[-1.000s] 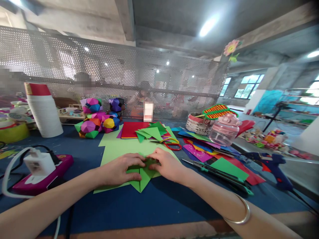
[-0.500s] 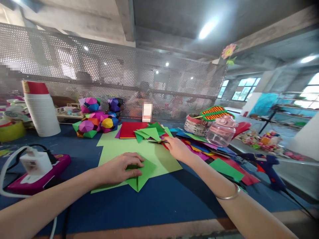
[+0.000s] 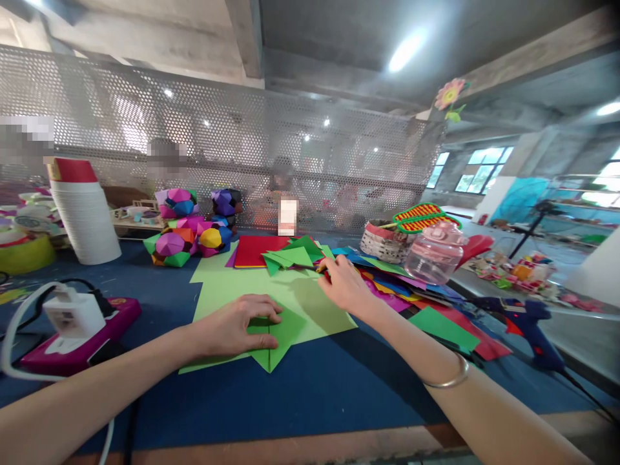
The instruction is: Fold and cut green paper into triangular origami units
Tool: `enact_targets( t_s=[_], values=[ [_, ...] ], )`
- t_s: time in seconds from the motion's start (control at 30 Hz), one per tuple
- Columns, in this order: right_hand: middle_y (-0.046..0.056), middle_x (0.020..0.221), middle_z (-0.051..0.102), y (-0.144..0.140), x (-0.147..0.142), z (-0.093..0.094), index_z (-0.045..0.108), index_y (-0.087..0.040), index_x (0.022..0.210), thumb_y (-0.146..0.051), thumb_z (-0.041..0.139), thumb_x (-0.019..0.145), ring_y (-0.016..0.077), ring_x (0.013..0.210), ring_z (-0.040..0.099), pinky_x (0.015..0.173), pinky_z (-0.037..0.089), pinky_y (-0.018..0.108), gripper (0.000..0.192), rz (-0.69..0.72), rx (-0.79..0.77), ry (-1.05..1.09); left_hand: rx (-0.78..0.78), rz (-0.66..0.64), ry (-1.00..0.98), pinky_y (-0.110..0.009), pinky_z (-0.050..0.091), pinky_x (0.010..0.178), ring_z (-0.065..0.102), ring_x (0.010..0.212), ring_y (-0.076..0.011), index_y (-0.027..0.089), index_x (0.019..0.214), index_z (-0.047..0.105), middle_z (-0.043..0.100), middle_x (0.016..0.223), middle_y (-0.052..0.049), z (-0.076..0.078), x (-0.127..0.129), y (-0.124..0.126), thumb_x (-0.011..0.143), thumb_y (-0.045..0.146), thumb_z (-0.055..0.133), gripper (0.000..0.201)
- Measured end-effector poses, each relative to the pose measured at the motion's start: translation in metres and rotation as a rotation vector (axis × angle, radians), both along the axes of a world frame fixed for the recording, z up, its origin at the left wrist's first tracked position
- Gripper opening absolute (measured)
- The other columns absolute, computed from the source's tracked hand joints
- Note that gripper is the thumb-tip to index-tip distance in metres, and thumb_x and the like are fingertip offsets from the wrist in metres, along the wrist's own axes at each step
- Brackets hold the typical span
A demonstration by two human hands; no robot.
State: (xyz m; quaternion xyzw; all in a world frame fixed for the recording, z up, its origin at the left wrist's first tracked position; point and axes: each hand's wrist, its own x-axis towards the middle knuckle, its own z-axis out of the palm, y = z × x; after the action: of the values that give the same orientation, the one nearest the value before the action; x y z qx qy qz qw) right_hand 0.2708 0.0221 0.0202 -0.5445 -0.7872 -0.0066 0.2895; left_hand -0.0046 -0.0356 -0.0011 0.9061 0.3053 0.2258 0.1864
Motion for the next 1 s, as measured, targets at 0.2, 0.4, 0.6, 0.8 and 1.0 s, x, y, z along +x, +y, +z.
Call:
enact_targets(
  t_s=[0.2, 0.4, 0.6, 0.8, 1.0],
  values=[
    [0.003, 0.081, 0.058, -0.028, -0.019, 0.023, 0.046, -0.022, 0.098, -0.045, 0.03, 0.102, 0.0201, 0.076, 0.061, 0.074, 0.051, 0.036, 0.029, 0.253, -0.089, 0.413, 0.002, -0.011, -0.008, -0.039, 0.044, 0.102, 0.059, 0.118, -0.0273, 0.022, 0.11, 0.069, 0.065, 0.125, -0.01, -0.002, 0.0, 0.002, 0.085, 0.046, 0.071, 0.034],
    [-0.003, 0.068, 0.057, -0.068, -0.048, 0.018, 0.059, -0.019, 0.091, -0.051, 0.064, 0.09, 0.0152, 0.063, 0.062, 0.069, 0.055, 0.034, 0.032, 0.769, -0.803, 1.038, -0.056, 0.041, 0.092, -0.043, 0.041, 0.106, 0.054, 0.123, -0.0312, 0.024, 0.122, 0.064, 0.06, 0.131, -0.008, 0.009, 0.001, -0.005, 0.081, 0.038, 0.074, 0.044],
    [-0.004, 0.064, 0.056, -0.074, -0.059, 0.0, 0.058, -0.018, 0.089, -0.052, 0.065, 0.09, 0.0135, 0.056, 0.06, 0.06, 0.053, 0.03, 0.034, 0.817, -0.877, 0.954, -0.072, -0.037, 0.098, -0.044, 0.037, 0.112, 0.049, 0.129, -0.0311, 0.022, 0.13, 0.055, 0.057, 0.134, -0.009, 0.012, 0.001, -0.005, 0.081, 0.027, 0.069, 0.052],
    [-0.006, 0.06, 0.052, -0.072, -0.06, -0.001, 0.055, -0.018, 0.083, -0.051, 0.066, 0.089, 0.0116, 0.05, 0.056, 0.054, 0.05, 0.027, 0.035, 0.74, -0.869, 0.975, -0.044, -0.041, 0.107, -0.044, 0.037, 0.111, 0.048, 0.129, -0.0304, 0.021, 0.13, 0.052, 0.056, 0.134, -0.009, 0.006, -0.001, -0.002, 0.083, 0.029, 0.067, 0.05],
    [-0.006, 0.06, 0.051, -0.061, -0.053, 0.002, 0.056, -0.018, 0.081, -0.044, 0.068, 0.087, 0.011, 0.049, 0.055, 0.052, 0.052, 0.027, 0.03, 0.623, -0.927, 0.971, -0.025, -0.064, 0.128, -0.041, 0.04, 0.107, 0.052, 0.121, -0.0281, 0.019, 0.128, 0.053, 0.057, 0.128, -0.01, 0.008, -0.002, -0.003, 0.089, 0.036, 0.064, 0.044]
  ],
)
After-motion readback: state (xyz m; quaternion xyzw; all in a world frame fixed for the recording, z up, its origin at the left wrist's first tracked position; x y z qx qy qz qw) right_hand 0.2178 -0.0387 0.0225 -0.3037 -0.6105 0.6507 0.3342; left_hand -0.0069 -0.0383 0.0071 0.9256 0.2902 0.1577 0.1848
